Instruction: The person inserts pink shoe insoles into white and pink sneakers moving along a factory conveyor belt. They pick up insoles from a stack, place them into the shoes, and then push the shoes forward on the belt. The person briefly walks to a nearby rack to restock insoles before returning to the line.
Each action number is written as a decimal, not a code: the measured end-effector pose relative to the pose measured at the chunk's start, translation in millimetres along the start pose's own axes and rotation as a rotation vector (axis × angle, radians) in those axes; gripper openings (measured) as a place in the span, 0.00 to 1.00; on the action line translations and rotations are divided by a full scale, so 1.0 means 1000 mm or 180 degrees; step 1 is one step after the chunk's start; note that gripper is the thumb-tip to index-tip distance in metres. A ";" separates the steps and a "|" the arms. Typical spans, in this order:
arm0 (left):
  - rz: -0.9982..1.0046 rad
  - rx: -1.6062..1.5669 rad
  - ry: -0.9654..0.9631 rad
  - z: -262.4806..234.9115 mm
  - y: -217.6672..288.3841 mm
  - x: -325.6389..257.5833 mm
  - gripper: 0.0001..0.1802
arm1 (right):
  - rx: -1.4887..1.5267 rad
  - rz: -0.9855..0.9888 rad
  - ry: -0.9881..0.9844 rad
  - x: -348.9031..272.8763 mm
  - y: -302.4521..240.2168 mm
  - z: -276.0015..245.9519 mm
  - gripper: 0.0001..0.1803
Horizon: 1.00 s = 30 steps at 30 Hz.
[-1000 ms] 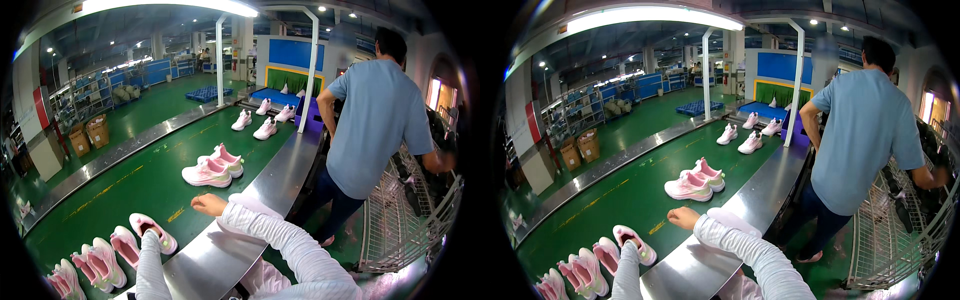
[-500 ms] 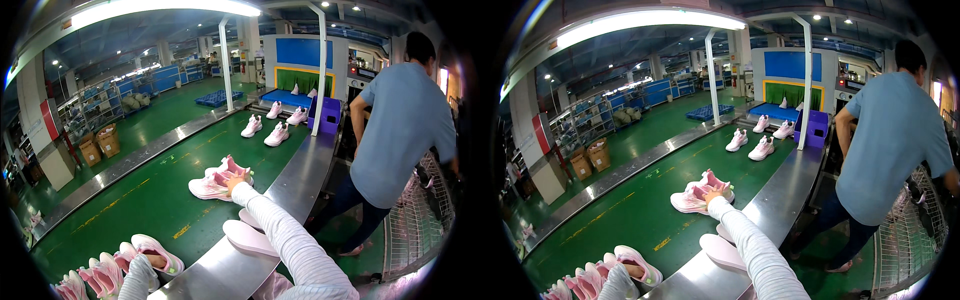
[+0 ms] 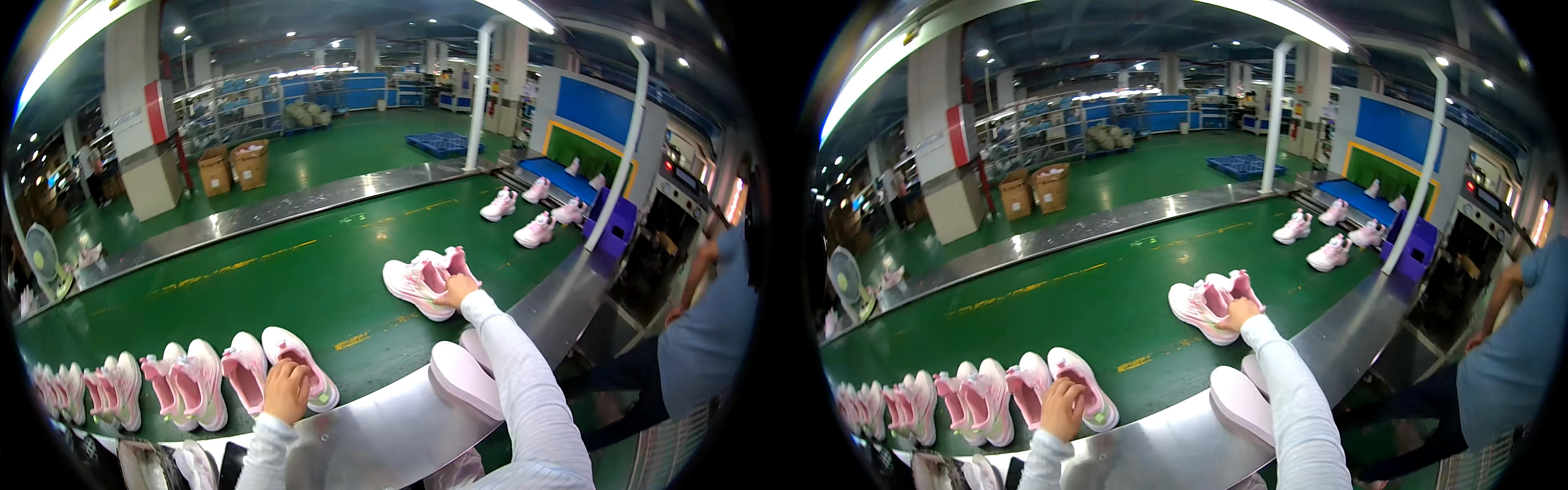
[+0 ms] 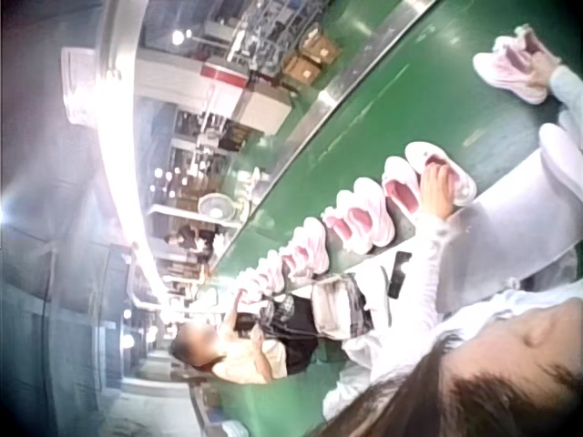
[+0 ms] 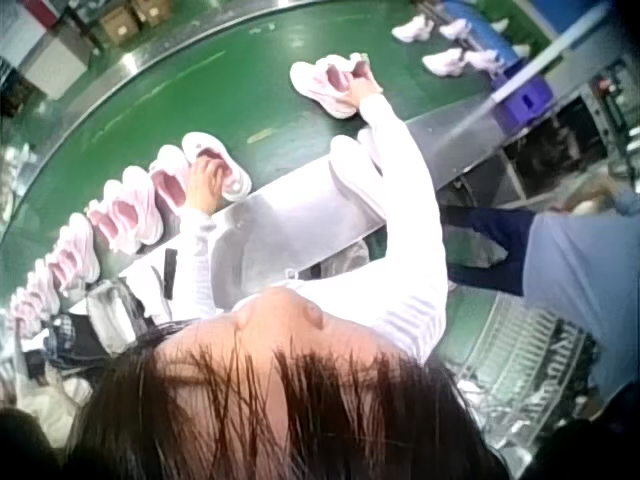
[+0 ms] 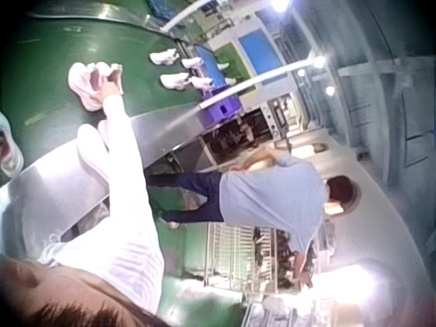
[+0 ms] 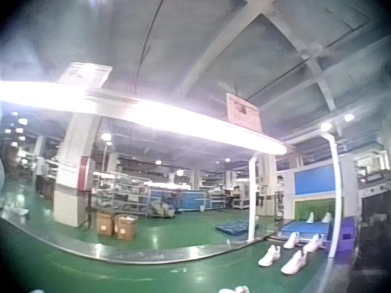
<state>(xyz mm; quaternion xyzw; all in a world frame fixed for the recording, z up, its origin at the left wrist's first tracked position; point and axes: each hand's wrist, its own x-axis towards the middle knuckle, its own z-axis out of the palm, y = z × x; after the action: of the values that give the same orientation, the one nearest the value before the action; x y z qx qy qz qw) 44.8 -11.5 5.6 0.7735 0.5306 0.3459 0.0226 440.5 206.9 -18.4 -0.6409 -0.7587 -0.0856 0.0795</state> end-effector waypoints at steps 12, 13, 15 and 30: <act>-0.1520 -0.0197 0.1816 0.008 -0.041 -0.110 0.26 | 0.0511 -0.1796 -0.0683 -0.084 -0.223 -0.055 0.21; -0.1595 -0.0235 0.1936 0.007 -0.040 -0.108 0.26 | 0.0510 -0.1850 -0.0743 -0.091 -0.232 -0.063 0.21; -0.1696 -0.0235 0.2049 0.005 -0.037 -0.108 0.26 | 0.0337 -0.2092 -0.0271 -0.105 -0.248 -0.082 0.20; -0.1779 -0.0732 0.1884 -0.005 0.003 -0.145 0.11 | 0.2033 -0.1668 0.0402 -0.234 -0.309 -0.051 0.14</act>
<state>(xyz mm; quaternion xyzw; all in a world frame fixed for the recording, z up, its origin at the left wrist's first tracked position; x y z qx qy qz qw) 16.0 -136.1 -63.6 0.4596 0.6614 0.5907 0.0484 175.4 -79.5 -30.8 -0.3628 -0.8782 0.0975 0.2962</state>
